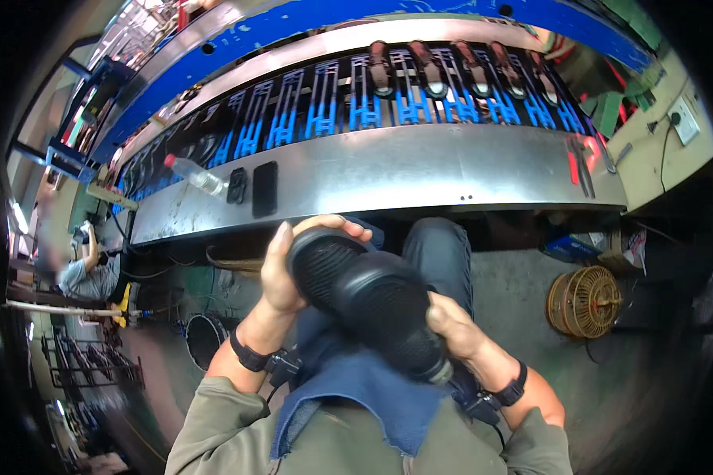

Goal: Manipulating shoe uppers and soles during the manufacturing process on an assembly line.

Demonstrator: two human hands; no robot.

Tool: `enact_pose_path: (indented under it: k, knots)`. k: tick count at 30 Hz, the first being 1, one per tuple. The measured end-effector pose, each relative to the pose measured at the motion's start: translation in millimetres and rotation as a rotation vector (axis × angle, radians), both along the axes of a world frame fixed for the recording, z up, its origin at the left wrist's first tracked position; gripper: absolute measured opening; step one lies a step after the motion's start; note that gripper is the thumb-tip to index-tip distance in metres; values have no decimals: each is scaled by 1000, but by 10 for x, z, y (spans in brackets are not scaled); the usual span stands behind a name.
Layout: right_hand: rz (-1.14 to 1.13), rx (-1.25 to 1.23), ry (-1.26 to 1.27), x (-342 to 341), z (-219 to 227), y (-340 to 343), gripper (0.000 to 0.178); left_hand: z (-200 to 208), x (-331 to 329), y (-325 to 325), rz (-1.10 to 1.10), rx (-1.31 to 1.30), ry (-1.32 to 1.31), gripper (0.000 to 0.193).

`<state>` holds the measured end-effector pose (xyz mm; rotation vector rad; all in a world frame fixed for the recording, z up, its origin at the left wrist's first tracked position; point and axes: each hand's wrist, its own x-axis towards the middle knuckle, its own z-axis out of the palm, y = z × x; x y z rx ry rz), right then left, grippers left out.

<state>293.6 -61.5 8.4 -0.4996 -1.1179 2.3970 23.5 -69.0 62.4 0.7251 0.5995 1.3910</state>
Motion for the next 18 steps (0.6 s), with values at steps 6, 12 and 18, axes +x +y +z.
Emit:
enact_pose_path:
  k: [6,12,18]
  knots:
    - [-52,219,13,-70,-31,-139,90,255,316,-130,-5,160,508,71]
    - [-85,222,22,-51,-34,-136,85,392,407,-181,-34,204,623,72]
    - [-128,307,-120,-79,20,-140,103,340,380,-169,-61,264,615,77]
